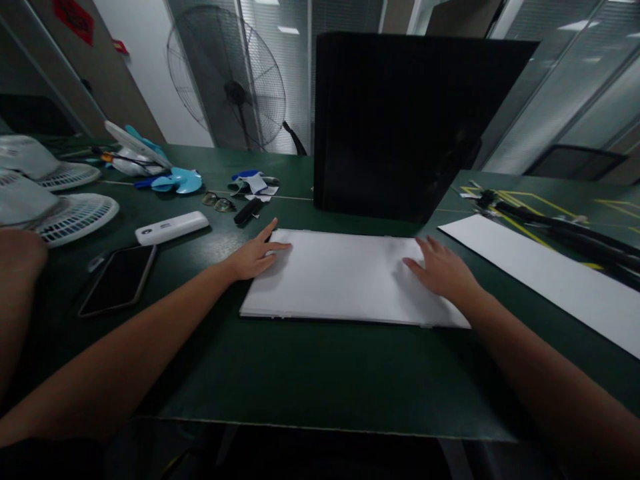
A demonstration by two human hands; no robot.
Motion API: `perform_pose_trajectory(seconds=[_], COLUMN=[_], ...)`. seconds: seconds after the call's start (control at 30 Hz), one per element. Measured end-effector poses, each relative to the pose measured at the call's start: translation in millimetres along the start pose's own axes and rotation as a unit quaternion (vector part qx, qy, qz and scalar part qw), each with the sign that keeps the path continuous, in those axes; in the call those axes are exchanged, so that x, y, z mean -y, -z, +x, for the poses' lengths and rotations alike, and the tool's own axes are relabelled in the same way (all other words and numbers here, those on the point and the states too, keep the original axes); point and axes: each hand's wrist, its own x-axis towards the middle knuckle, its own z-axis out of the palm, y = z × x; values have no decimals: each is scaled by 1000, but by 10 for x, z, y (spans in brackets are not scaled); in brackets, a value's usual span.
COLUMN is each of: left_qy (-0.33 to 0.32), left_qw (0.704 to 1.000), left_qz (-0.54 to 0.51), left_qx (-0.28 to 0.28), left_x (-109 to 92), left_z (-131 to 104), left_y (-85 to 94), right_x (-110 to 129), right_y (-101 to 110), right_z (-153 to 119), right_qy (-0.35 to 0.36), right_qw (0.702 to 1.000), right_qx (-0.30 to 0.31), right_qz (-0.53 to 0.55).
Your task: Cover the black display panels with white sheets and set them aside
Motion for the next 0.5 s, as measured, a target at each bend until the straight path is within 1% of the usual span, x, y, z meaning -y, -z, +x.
perform_pose_trajectory(seconds=[0.03, 0.1, 0.17, 0.23, 0.3, 0.37, 0.5], left_qy=[4, 8, 8, 6, 7, 8, 9], left_qw=[1000, 1000, 1000, 1000, 1000, 1000, 1000], left_qz=[0, 3, 10, 15, 16, 14, 16], left_qx=[-6, -20, -28, -26, -14, -3, 8], left_x=[-5, -22, -43, -59, -63, -53, -12], left_z=[2, 9, 15, 21, 25, 27, 23], left_y=[-2, -1, 10, 23, 31, 29, 8], right_x=[-153, -396, -538, -614, -700, -853, -1321], right_y=[-45, -139, -219, -253, -219, -127, 43], right_z=[44, 115, 170, 214, 240, 228, 90], right_qy=[-25, -46, -54, -56, -65, -92, -169], right_qw=[1000, 999, 998, 998, 997, 996, 985], right_qx=[6, 22, 33, 37, 33, 20, -11], right_qz=[-4, -4, 0, 4, 5, -1, -29])
